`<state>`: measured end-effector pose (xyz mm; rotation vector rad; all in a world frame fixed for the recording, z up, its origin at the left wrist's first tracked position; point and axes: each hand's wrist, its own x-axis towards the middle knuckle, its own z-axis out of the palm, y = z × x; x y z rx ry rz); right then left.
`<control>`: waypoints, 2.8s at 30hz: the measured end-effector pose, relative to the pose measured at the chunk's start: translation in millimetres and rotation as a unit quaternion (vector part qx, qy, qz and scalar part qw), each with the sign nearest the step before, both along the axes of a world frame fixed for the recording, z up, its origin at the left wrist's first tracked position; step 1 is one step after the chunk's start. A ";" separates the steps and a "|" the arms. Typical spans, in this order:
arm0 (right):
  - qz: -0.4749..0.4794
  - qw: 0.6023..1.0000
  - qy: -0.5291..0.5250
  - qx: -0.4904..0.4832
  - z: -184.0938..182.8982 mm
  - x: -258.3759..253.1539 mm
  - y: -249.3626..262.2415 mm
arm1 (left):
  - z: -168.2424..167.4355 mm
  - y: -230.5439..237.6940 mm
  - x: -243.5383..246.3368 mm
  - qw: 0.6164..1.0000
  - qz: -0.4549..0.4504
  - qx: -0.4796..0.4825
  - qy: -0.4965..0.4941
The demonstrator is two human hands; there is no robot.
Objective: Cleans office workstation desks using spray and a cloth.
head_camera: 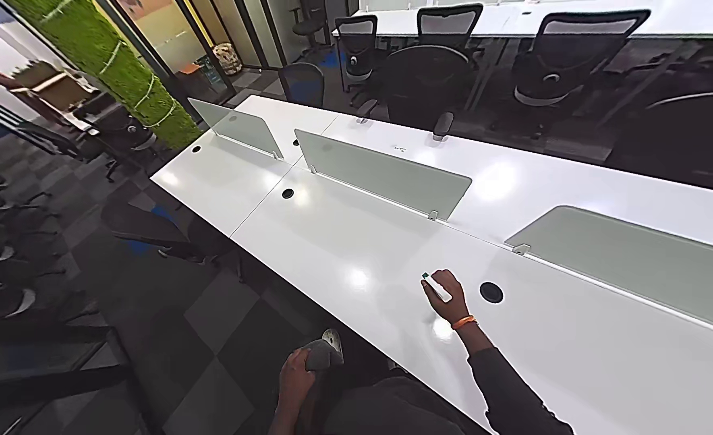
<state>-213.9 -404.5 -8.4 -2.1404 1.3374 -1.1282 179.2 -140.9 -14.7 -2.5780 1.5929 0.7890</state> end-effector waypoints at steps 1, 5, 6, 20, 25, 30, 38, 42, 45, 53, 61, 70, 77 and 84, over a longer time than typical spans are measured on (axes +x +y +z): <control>-0.002 1.000 0.015 0.002 2.6 7.9 -1.2 | -2.1 -5.7 10.7 1.000 -0.005 0.003 0.005; -0.013 0.998 0.043 0.047 10.1 53.0 3.6 | -11.3 -25.6 64.0 0.999 -0.036 -0.009 0.027; -0.016 0.998 0.035 0.058 11.0 68.9 6.2 | -13.2 -28.7 79.0 0.999 -0.043 -0.009 0.029; 0.176 0.966 -0.164 0.093 25.3 268.0 71.5 | -34.1 -79.3 207.7 0.990 -0.132 0.028 0.049; 0.088 0.993 -0.057 0.054 20.8 297.0 78.5 | -30.8 -92.4 209.1 0.986 -0.144 0.039 0.072; 0.050 0.998 0.001 0.039 20.7 290.3 71.2 | -32.2 -92.3 208.0 0.983 -0.159 0.037 0.079; 0.216 0.951 -0.034 0.218 11.5 231.9 91.1 | -34.8 -85.0 201.7 0.984 -0.159 0.044 0.073; 0.195 0.943 -0.063 0.262 -1.1 187.1 126.8 | -31.1 -89.4 191.9 0.984 -0.155 0.074 0.054; 0.112 0.951 -0.084 0.277 -9.8 141.8 154.4 | -26.1 -93.7 178.7 0.981 -0.157 0.106 0.035; -0.268 0.921 -0.147 0.240 -0.7 -2.3 199.8 | -15.8 -102.2 130.8 0.976 -0.194 0.100 0.006; -0.493 0.838 -0.199 0.128 -25.1 -100.8 205.6 | -4.8 -100.9 81.4 0.980 -0.186 0.067 0.020; -0.522 0.811 -0.243 0.104 -48.2 -145.4 206.0 | 13.3 -104.8 40.3 0.985 -0.135 -0.025 0.103; -0.485 0.828 -0.225 0.170 -57.2 -149.7 223.6 | 30.4 -127.9 5.2 0.964 -0.052 -0.019 0.261; -0.561 0.722 -0.186 0.359 -65.6 -76.2 278.6 | 39.9 -124.1 -20.4 0.871 0.066 -0.036 0.486</control>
